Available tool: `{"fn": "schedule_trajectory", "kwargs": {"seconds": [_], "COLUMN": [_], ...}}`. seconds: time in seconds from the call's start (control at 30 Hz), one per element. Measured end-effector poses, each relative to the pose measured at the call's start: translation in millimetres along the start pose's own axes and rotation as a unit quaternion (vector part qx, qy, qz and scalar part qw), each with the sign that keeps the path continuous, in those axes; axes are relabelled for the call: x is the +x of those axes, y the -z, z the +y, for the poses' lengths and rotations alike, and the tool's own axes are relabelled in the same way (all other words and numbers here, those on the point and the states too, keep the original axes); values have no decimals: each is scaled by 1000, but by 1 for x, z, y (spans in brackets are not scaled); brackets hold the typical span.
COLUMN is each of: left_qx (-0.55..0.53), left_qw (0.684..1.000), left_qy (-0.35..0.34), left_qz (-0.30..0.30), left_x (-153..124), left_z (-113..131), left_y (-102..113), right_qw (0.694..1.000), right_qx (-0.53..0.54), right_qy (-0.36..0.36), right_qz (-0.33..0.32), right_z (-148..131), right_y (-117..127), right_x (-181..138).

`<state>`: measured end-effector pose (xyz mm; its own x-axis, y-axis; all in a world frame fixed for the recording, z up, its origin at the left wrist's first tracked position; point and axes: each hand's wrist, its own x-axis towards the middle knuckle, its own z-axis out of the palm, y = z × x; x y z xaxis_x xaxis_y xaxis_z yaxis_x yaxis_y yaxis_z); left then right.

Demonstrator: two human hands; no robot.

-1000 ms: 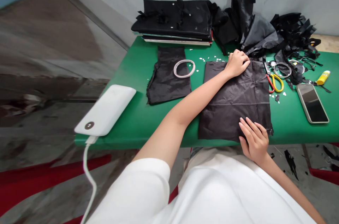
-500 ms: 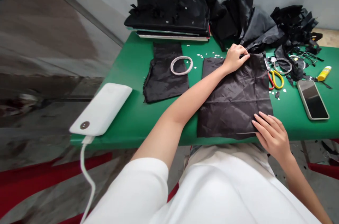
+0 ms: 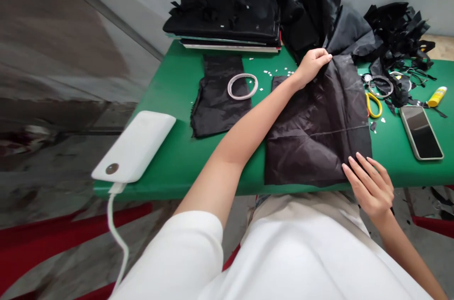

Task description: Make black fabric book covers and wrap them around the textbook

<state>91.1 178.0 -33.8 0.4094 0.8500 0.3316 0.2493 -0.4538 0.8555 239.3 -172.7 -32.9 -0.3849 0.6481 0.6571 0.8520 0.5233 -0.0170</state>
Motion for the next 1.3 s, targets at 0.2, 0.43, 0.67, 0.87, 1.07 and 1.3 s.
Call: {"fn": "schedule_trajectory", "kwargs": {"seconds": [0.2, 0.43, 0.67, 0.87, 1.07, 1.3], "left_qx": [-32, -113, -115, -82, -28, 5], "left_qw": [999, 993, 993, 996, 999, 1000], "left_qy": [-11, -7, 2, -8, -21, -17], "left_qz": [-17, -28, -35, -44, -35, 10], "left_x": [2, -1, 1, -5, -4, -5], "left_z": [12, 24, 21, 30, 32, 37], "left_y": [10, 10, 8, 11, 7, 0], "right_qw": [999, 993, 993, 989, 991, 993], "right_qx": [13, 42, -13, -36, -70, -86], "right_qy": [-47, 8, 99, 133, 112, 52], "right_qz": [8, -107, -59, 49, 16, -63], "right_z": [-8, 11, 25, 23, 25, 21], "right_y": [5, 32, 38, 24, 19, 13], "right_x": [7, 18, 20, 17, 10, 10]}}
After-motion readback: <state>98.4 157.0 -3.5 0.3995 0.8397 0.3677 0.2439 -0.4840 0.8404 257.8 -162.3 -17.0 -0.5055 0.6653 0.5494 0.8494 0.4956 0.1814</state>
